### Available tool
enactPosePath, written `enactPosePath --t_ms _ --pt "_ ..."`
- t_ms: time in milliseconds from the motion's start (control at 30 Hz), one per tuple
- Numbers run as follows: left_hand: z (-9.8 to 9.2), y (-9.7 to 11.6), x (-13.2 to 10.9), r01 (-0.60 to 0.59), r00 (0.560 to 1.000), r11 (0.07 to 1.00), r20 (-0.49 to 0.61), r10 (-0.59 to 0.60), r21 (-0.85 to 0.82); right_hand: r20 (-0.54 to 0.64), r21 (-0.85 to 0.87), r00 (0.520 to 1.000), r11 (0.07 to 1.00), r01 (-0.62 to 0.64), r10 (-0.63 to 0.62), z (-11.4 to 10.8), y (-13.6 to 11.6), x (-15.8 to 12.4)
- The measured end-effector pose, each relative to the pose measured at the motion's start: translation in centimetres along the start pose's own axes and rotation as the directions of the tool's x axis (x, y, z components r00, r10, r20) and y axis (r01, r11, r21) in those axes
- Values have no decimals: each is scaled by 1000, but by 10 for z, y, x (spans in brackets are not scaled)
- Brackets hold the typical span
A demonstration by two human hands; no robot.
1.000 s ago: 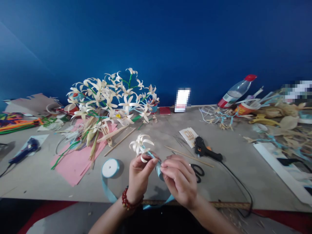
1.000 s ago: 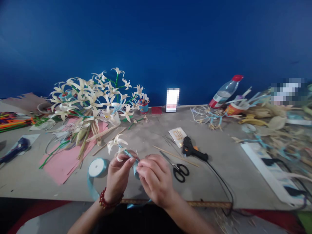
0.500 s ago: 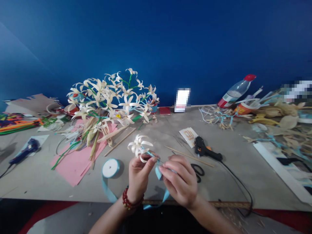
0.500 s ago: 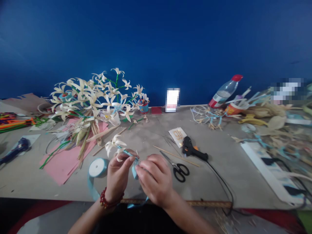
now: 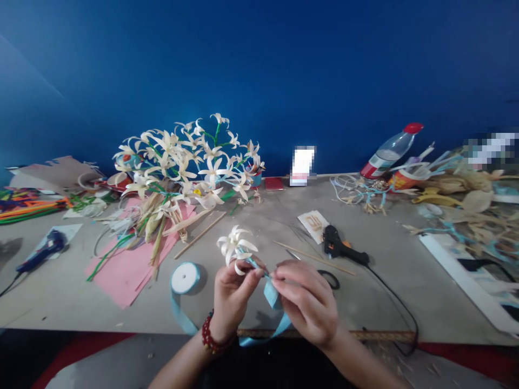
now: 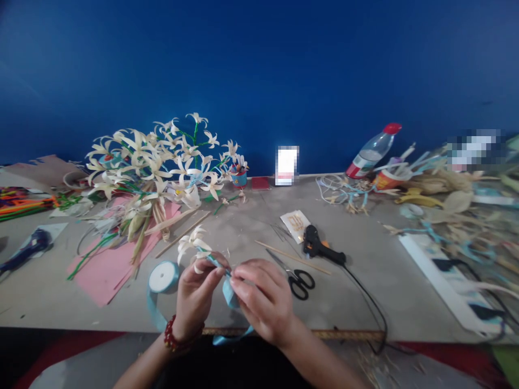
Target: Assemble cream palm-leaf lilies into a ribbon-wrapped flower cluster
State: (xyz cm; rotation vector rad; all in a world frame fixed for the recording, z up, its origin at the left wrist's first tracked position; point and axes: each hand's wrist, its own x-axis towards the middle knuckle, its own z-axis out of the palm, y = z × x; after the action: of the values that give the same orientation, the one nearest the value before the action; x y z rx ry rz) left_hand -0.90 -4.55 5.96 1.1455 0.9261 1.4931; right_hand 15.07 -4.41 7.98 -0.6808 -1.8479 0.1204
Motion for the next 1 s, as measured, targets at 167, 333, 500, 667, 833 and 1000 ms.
enactPosePath --t_ms 167,333,500,667,833,1000 --pt "-2 -1 -4 -11 1000 999 -3 11 36 15 70 1000 997 -14 13 -1 -1 -2" --pt "-7 1 -3 -24 997 998 72 19 66 -4 150 994 982 -111 113 1 -2 -3" --pt "-11 1 0 -3 992 998 128 -4 59 -2 177 989 974 -142 145 3 -1 -3" --pt "-14 -4 -1 -6 995 998 103 -2 69 -23 177 987 972 -156 162 5 -3 1" --pt "-14 -4 -2 27 994 999 103 -30 33 -38 202 979 961 -187 199 9 -4 2" --pt "-16 -4 -3 37 994 999 105 -39 20 -35 219 985 963 -159 171 12 -5 2"
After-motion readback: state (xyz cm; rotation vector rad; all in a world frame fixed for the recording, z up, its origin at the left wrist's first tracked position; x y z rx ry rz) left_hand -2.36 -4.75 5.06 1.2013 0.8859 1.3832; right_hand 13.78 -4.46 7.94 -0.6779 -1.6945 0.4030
